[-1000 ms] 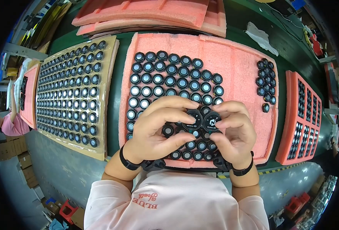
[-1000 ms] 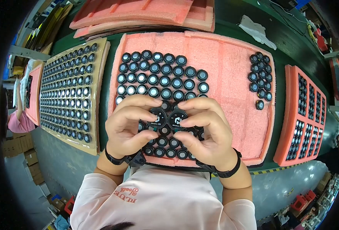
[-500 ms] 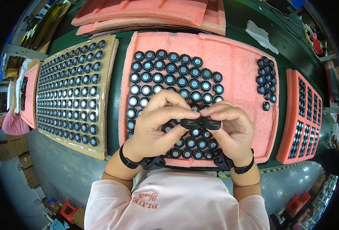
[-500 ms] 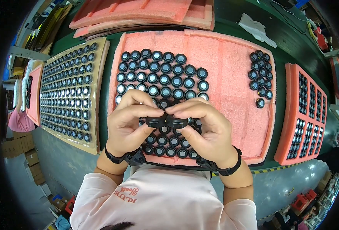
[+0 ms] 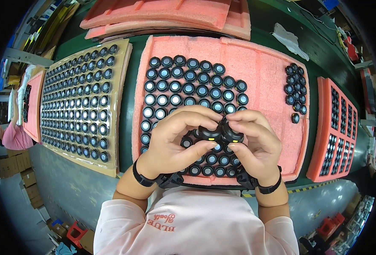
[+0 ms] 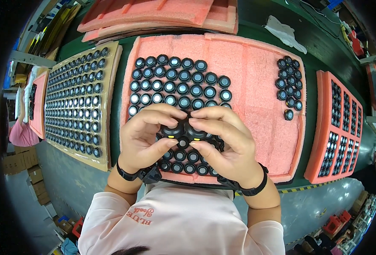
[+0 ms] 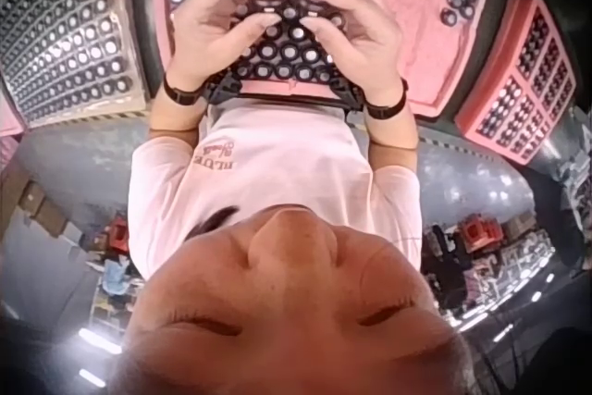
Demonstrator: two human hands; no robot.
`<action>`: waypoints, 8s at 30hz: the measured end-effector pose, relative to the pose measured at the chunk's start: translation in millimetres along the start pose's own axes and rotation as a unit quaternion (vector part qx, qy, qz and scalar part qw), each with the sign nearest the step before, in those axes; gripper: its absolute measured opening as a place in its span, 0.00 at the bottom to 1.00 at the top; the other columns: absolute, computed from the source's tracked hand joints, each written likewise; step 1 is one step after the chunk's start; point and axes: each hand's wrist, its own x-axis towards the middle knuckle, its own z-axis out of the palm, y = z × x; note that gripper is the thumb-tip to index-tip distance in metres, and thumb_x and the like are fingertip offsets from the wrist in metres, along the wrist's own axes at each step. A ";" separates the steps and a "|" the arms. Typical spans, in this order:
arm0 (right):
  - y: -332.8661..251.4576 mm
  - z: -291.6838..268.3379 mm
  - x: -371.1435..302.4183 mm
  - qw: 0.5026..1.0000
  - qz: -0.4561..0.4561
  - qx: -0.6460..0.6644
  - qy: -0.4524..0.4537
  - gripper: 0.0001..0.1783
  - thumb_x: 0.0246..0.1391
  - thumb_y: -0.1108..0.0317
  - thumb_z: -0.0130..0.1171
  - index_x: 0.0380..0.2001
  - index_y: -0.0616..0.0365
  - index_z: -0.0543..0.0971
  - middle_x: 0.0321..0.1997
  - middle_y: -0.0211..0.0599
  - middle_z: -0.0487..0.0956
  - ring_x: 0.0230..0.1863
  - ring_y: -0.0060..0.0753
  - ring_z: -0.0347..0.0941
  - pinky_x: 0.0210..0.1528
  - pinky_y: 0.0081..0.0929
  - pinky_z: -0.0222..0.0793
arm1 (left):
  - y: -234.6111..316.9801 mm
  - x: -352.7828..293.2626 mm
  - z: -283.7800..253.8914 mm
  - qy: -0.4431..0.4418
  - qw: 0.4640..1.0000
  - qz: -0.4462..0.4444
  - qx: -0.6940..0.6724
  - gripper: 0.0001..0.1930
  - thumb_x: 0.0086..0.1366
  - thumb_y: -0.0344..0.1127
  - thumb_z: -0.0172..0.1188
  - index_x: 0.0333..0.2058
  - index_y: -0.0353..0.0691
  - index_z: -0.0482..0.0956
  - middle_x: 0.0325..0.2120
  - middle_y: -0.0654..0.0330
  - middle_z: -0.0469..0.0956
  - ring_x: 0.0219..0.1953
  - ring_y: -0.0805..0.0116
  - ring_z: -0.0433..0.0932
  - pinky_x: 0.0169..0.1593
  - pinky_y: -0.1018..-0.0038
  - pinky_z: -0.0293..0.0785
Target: The person picks up two sensors from a tray, turns them over to show different sides, and places them back onto the tray. This process is repeated for several pairs of sensors, with the person occasionally moving a sensor from one tray to another.
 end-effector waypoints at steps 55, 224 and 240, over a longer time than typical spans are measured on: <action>-13.3 -30.1 19.6 0.981 0.142 -0.124 -0.035 0.12 0.51 0.77 0.61 0.41 0.64 0.77 0.34 0.30 0.77 0.37 0.21 0.72 0.44 0.19 0.68 | 24.8 30.5 9.2 0.056 0.962 -0.025 0.266 0.14 0.55 0.25 0.65 0.41 0.33 0.78 0.35 0.58 0.78 0.38 0.71 0.77 0.45 0.76 0.73; 1.2 -5.5 -5.7 0.999 0.037 -0.036 0.003 0.15 0.47 0.81 0.63 0.42 0.64 0.79 0.46 0.44 0.75 0.43 0.34 0.73 0.46 0.26 0.70 | -0.2 -0.5 1.8 0.004 0.997 -0.080 0.011 0.12 0.58 0.23 0.63 0.42 0.32 0.76 0.44 0.48 0.76 0.46 0.63 0.75 0.48 0.72 0.72; 3.3 -1.5 -2.5 1.000 0.022 0.002 0.010 0.18 0.45 0.80 0.66 0.42 0.64 0.79 0.48 0.45 0.74 0.49 0.36 0.73 0.52 0.30 0.69 | -2.9 4.5 0.0 -0.016 0.994 0.020 0.110 0.13 0.54 0.19 0.64 0.39 0.34 0.77 0.48 0.47 0.74 0.51 0.60 0.74 0.54 0.69 0.70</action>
